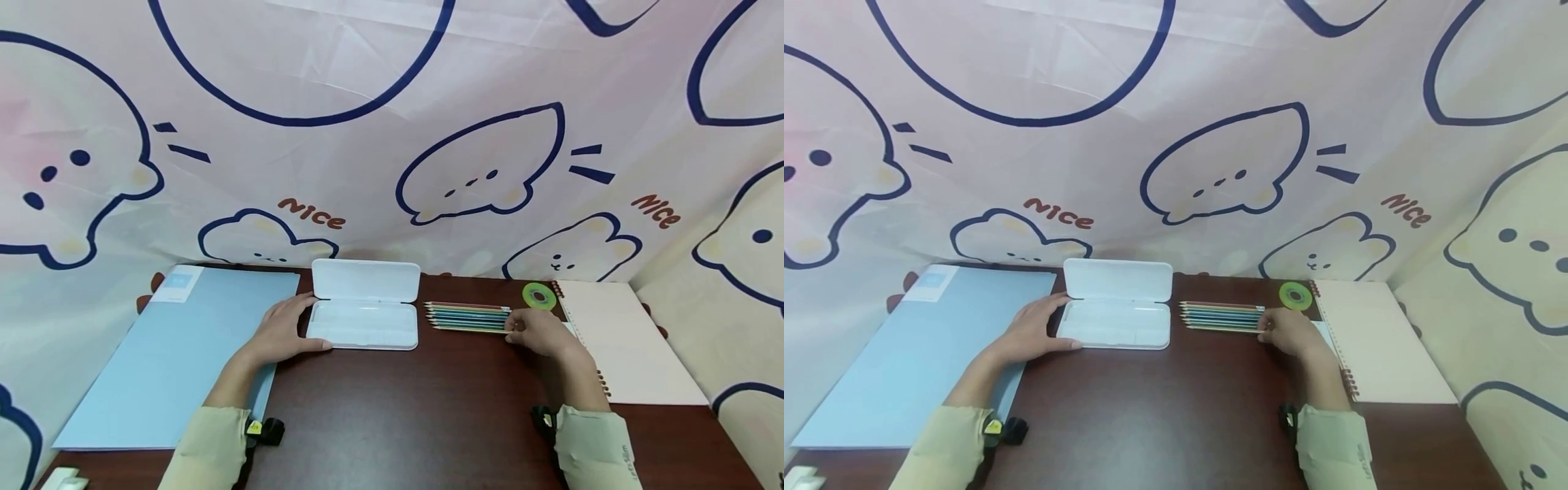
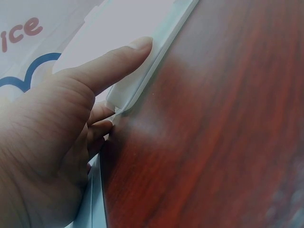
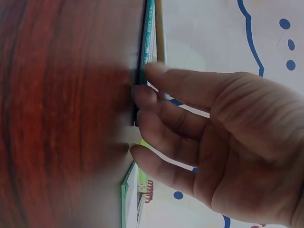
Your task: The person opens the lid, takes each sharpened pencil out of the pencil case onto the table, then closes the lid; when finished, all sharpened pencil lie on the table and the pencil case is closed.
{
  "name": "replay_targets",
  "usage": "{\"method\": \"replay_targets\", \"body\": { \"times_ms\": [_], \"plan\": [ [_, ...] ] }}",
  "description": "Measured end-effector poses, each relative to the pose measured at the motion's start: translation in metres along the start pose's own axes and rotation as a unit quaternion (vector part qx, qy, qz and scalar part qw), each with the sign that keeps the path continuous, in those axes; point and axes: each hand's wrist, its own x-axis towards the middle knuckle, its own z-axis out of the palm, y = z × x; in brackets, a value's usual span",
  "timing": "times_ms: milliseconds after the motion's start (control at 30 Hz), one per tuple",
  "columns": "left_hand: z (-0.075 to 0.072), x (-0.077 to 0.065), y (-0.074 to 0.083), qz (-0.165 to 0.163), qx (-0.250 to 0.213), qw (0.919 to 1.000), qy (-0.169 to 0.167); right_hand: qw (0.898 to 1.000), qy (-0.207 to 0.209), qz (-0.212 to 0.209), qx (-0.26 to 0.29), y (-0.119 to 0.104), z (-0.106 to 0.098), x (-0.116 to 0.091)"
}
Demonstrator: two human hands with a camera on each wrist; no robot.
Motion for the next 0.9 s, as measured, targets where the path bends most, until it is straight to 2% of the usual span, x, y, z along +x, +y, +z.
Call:
{"method": "replay_targets", "body": {
  "times_ms": [100, 300, 667, 900],
  "plan": [
    [0.001, -0.001, -0.001, -0.001, 0.000, 1.0000, -0.001, 1.000, -0.006, 0.000, 0.007, 0.001, 0.001, -0.001],
    [0.002, 0.000, -0.001, 0.002, -0.003, 1.0000, 0.002, 1.000, 0.007, 0.010, 0.011, 0.005, 0.000, -0.001],
    [0.001, 0.000, -0.002, 0.004, -0.003, 1.0000, -0.001, 0.999, 0.002, 0.017, 0.050, 0.015, -0.005, -0.003],
    [0.001, 0.000, -0.002, 0.003, -0.002, 1.0000, -0.001, 0.997, -0.006, 0.036, 0.075, 0.018, -0.004, -0.003]
  ]
}}
